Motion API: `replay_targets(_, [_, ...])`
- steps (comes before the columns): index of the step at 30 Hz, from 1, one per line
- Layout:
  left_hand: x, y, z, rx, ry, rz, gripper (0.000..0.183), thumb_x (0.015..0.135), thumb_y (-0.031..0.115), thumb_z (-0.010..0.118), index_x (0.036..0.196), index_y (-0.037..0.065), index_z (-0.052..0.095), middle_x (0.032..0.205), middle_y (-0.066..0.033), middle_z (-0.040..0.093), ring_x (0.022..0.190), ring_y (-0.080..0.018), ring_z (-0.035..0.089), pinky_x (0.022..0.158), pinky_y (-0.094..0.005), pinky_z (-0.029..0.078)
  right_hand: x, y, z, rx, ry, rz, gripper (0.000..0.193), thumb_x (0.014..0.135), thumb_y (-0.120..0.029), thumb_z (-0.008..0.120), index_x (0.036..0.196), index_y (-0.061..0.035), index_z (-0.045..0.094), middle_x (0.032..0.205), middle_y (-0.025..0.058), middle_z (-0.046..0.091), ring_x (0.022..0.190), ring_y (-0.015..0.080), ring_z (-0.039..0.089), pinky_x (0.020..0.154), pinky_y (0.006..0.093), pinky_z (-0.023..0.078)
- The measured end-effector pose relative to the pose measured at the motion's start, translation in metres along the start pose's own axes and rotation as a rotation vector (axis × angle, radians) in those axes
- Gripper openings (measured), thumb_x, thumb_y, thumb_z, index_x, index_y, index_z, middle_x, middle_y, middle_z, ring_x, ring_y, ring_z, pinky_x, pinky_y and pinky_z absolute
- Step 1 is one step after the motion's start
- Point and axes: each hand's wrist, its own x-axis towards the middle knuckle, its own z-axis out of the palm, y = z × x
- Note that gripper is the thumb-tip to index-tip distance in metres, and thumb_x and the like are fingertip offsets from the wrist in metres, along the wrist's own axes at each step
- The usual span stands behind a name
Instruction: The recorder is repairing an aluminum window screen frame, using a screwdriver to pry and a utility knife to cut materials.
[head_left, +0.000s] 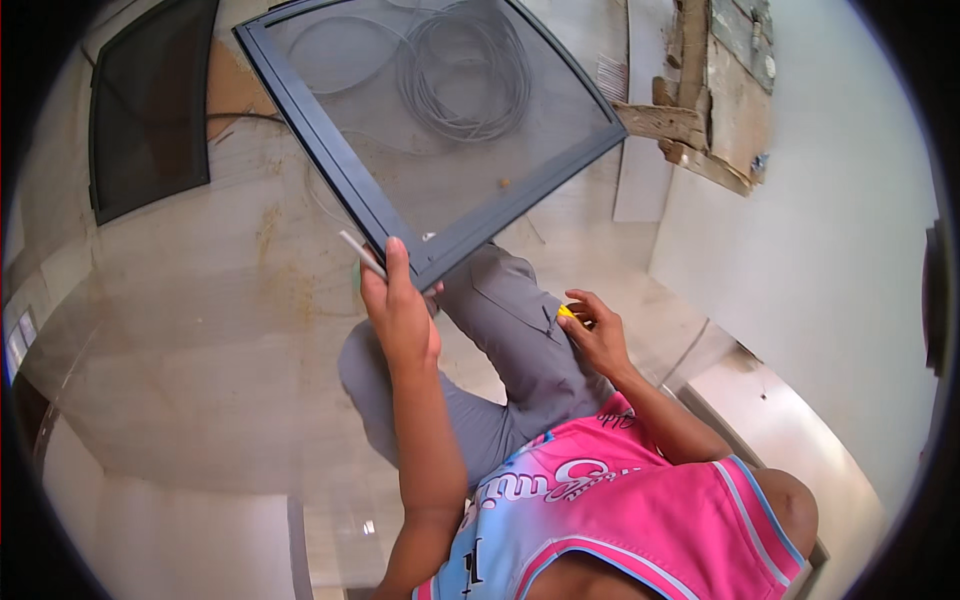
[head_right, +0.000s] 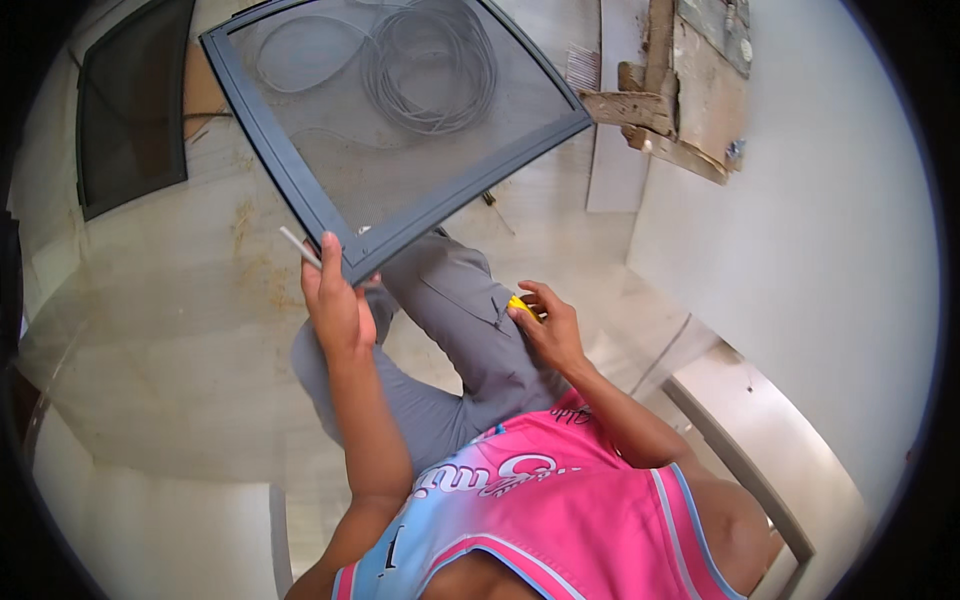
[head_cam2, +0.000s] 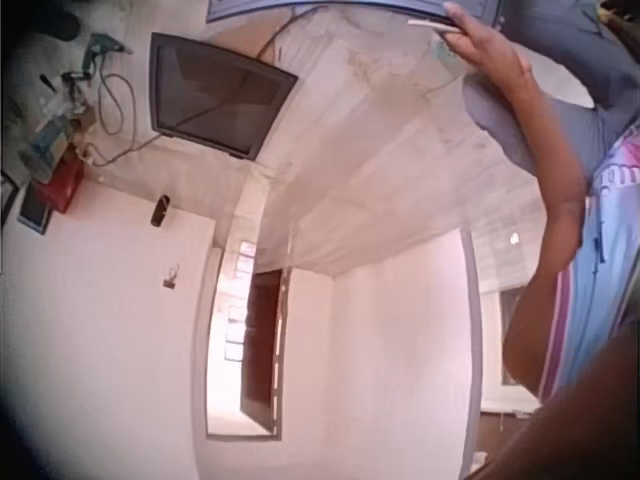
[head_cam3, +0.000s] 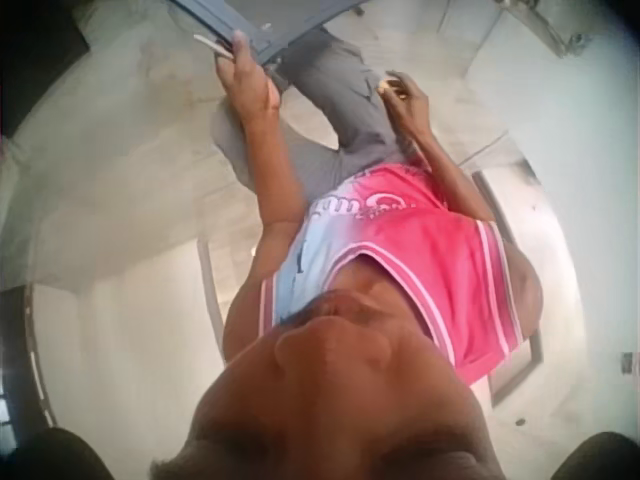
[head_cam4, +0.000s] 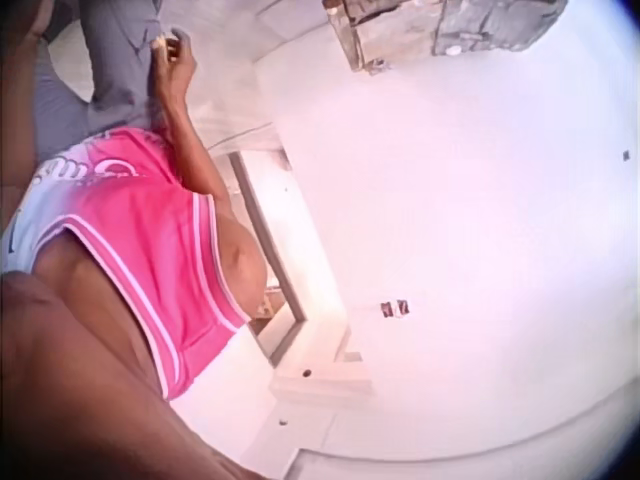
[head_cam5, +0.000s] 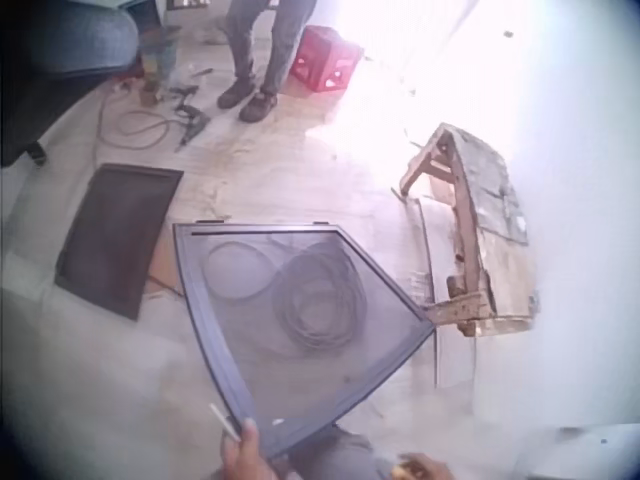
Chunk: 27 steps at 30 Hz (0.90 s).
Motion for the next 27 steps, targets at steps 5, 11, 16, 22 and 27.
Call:
replay_targets(5, [-0.007,-0.003,-0.019,-0.039,0.08,-0.086,0.022,0.102,0.025,0.053,0.113,0.006,0.053,0.095,-0.0022,0.06,0.077,-0.0111,0.058,0.056,-0.0298,0.045,-0.073,-0.016,-0.047,-0.194,-0.231,0.045,0.042,0.09,-0.01,0.064,0.131,-0.0031,0.057,0.114,0.0152,0.067,0.102,0.025,0.065,0.087,0.0353,0.051])
replay_targets(11, [-0.048,0.017,-0.015,-0.1,0.148,-0.212,0.02,0.103,0.025,0.052,0.111,0.007,0.054,0.095,-0.0021,0.059,0.076,-0.0114,0.058,0.056,-0.0302,0.044,-0.161,-0.058,-0.13,0.124,-0.287,0.307,0.044,0.086,-0.004,0.072,0.129,-0.004,0.059,0.105,0.0076,0.065,0.087,0.0157,0.062,0.078,0.0268,0.051])
replay_targets(16, [-0.062,0.027,0.003,-0.101,0.215,-0.25,0.021,0.103,0.026,0.052,0.111,0.007,0.053,0.094,-0.002,0.059,0.076,-0.0117,0.058,0.057,-0.03,0.044,-0.131,-0.067,-0.116,-0.319,-0.164,0.267,0.036,0.084,-0.009,0.072,0.119,-0.0079,0.065,0.113,0.0114,0.064,0.097,0.0233,0.065,0.078,0.0319,0.051])
replay_targets(22, [-0.074,0.068,0.034,-0.067,0.202,-0.149,0.019,0.101,0.026,0.054,0.106,0.007,0.054,0.089,-0.0013,0.057,0.073,-0.0106,0.056,0.056,-0.0297,0.044,-0.04,-0.238,-0.076,-0.506,-0.366,-0.683,0.056,0.074,-0.015,0.077,0.126,-0.0115,0.057,0.132,0.0129,0.053,0.125,0.0316,0.048,0.104,0.0489,0.037])
replay_targets(27, [-0.072,0.095,0.062,0.105,0.175,-0.11,0.019,0.101,0.024,0.055,0.097,0.005,0.055,0.084,0.0007,0.055,0.075,-0.0076,0.053,0.061,-0.0282,0.045,0.026,-0.261,-0.019,-0.621,-0.423,-0.858,0.061,0.066,-0.018,0.084,0.12,-0.0134,0.054,0.118,0.0062,0.057,0.116,0.0278,0.05,0.098,0.0444,0.035])
